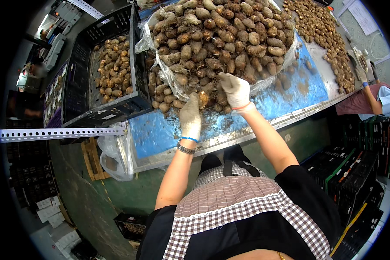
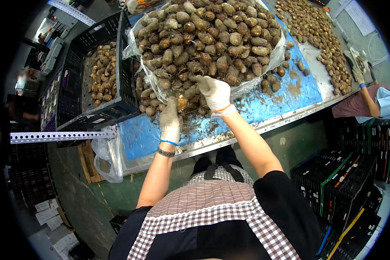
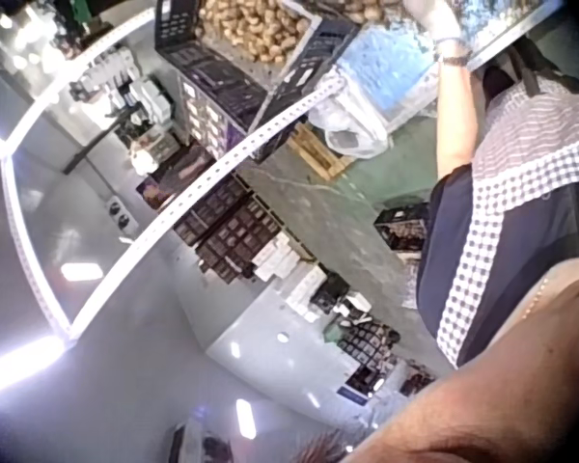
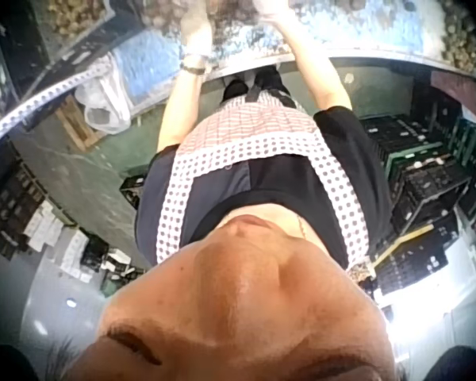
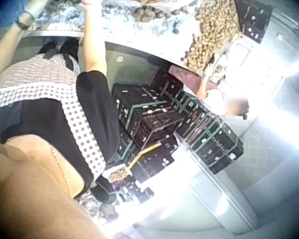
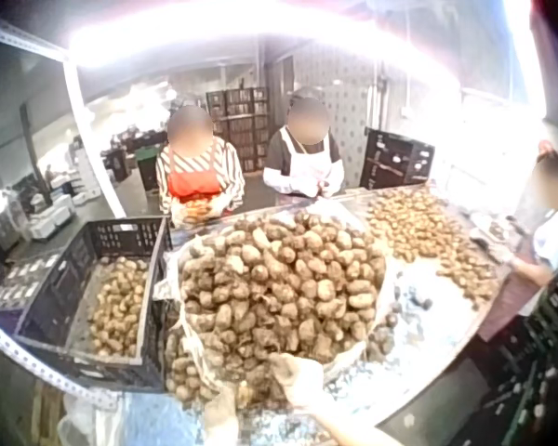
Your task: The person picks up taro roots from a large pile on a table, peels off outer layers of dirt or skin by hand, and sorts the individual roots into nearby crates.
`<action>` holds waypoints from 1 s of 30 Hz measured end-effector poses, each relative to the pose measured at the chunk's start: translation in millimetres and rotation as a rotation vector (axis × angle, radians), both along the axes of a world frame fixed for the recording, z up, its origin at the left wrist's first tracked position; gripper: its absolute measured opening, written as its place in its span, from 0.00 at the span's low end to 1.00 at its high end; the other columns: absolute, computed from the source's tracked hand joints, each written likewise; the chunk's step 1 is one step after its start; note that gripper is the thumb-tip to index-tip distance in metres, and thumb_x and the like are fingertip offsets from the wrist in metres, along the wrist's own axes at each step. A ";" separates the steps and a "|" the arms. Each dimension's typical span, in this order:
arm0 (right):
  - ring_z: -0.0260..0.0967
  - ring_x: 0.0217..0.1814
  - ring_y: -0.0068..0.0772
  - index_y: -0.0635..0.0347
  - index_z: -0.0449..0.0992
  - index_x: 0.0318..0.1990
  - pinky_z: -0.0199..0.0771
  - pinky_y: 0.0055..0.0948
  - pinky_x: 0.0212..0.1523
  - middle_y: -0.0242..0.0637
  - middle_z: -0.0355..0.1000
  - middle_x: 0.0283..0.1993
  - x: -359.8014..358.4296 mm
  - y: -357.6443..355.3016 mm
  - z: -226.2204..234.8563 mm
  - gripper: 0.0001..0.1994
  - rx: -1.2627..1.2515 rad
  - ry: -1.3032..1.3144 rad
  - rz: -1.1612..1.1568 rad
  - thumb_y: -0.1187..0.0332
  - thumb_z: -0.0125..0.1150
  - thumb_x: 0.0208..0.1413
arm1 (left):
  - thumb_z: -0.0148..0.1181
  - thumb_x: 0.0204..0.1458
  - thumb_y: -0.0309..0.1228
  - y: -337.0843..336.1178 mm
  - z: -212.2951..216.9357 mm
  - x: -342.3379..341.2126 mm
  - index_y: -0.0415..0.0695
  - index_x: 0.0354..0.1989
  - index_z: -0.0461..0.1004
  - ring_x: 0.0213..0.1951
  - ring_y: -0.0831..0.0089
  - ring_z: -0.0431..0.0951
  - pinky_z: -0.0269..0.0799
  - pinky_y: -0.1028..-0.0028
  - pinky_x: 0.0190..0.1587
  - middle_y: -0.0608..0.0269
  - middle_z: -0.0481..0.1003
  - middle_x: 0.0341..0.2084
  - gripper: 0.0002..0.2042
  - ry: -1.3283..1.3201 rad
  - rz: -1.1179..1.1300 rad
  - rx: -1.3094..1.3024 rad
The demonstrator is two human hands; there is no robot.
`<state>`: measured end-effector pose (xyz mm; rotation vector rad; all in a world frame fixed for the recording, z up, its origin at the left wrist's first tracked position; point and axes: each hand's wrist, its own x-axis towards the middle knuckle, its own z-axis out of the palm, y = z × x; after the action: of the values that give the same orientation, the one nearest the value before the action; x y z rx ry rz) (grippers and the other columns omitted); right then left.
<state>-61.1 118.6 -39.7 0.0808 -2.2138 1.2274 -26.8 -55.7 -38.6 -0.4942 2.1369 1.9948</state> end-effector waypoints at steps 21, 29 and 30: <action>0.74 0.40 0.20 0.72 0.62 0.63 0.76 0.21 0.42 0.41 0.78 0.50 48.6 -17.5 46.9 0.30 -0.400 -0.298 0.341 0.79 0.61 0.51 | 0.60 0.52 0.40 15.5 61.8 -13.8 0.40 0.33 0.79 0.37 0.56 0.79 0.72 0.62 0.40 0.52 0.79 0.32 0.14 0.517 -0.079 -0.398; 0.67 0.32 0.17 0.63 0.62 0.66 0.73 0.20 0.36 0.37 0.79 0.47 40.5 4.7 40.3 0.36 -0.354 -0.343 0.290 0.75 0.67 0.47 | 0.64 0.55 0.29 14.7 37.1 -17.4 0.35 0.47 0.75 0.39 0.78 0.75 0.71 0.77 0.43 0.65 0.77 0.38 0.14 0.418 0.028 0.100; 0.64 0.30 0.19 0.60 0.63 0.67 0.73 0.20 0.35 0.37 0.78 0.48 41.7 5.4 42.1 0.35 -0.248 -0.320 0.233 0.75 0.66 0.47 | 0.66 0.53 0.28 28.2 50.3 -12.1 0.35 0.50 0.74 0.45 0.75 0.76 0.72 0.76 0.48 0.61 0.77 0.44 0.17 0.470 0.005 0.089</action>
<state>-19.4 124.0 2.3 0.0460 -2.3474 1.7392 -38.8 -27.4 11.7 -0.0101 2.2725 2.3835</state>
